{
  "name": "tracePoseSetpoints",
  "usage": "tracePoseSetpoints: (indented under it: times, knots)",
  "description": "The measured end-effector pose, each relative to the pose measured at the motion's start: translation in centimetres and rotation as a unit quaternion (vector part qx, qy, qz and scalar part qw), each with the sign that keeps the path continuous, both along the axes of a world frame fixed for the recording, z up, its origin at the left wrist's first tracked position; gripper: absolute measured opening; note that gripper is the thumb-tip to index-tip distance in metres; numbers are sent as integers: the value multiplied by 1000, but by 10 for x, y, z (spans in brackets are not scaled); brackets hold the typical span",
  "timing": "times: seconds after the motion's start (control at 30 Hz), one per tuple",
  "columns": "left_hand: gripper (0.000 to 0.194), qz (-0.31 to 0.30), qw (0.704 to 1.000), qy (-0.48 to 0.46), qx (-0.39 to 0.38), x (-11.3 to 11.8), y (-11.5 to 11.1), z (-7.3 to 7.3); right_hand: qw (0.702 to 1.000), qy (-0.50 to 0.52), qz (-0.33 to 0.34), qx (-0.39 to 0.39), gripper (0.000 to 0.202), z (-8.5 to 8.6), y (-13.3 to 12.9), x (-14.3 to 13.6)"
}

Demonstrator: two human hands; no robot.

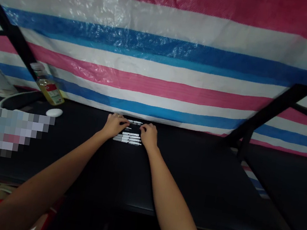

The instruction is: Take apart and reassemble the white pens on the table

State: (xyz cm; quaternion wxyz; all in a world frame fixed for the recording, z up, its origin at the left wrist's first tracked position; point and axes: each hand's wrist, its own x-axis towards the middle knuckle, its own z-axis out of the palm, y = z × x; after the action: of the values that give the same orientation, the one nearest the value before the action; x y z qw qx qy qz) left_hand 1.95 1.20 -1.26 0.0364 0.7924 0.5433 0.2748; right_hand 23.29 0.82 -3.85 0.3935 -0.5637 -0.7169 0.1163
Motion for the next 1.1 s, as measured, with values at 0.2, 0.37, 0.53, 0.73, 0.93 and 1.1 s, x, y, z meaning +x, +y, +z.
tracePoseSetpoints:
  times: [0.2, 0.37, 0.53, 0.73, 0.93, 1.1]
  knots:
    - [20, -21, 999, 3, -24, 0, 3, -2, 1000, -10, -12, 2, 14, -2, 1, -2]
    - [23, -19, 999, -6, -43, 1, 4, -2, 999, -29, -16, 7, 14, -4, 2, -3]
    - [33, 3, 999, -27, -41, -6, 7, -4, 999, -34, -15, 2, 15, -4, 2, -3]
    - [28, 26, 997, -59, -41, -21, 5, -11, 999, -36, -13, -27, 14, -2, 1, -3]
    - [22, 56, 993, -74, -65, -22, -3, -8, 998, -26, -13, -50, 13, 2, 0, -1]
    - [16, 58, 993, -81, -60, -19, 0, -6, 999, -1, -3, -50, 11, 3, 1, 0]
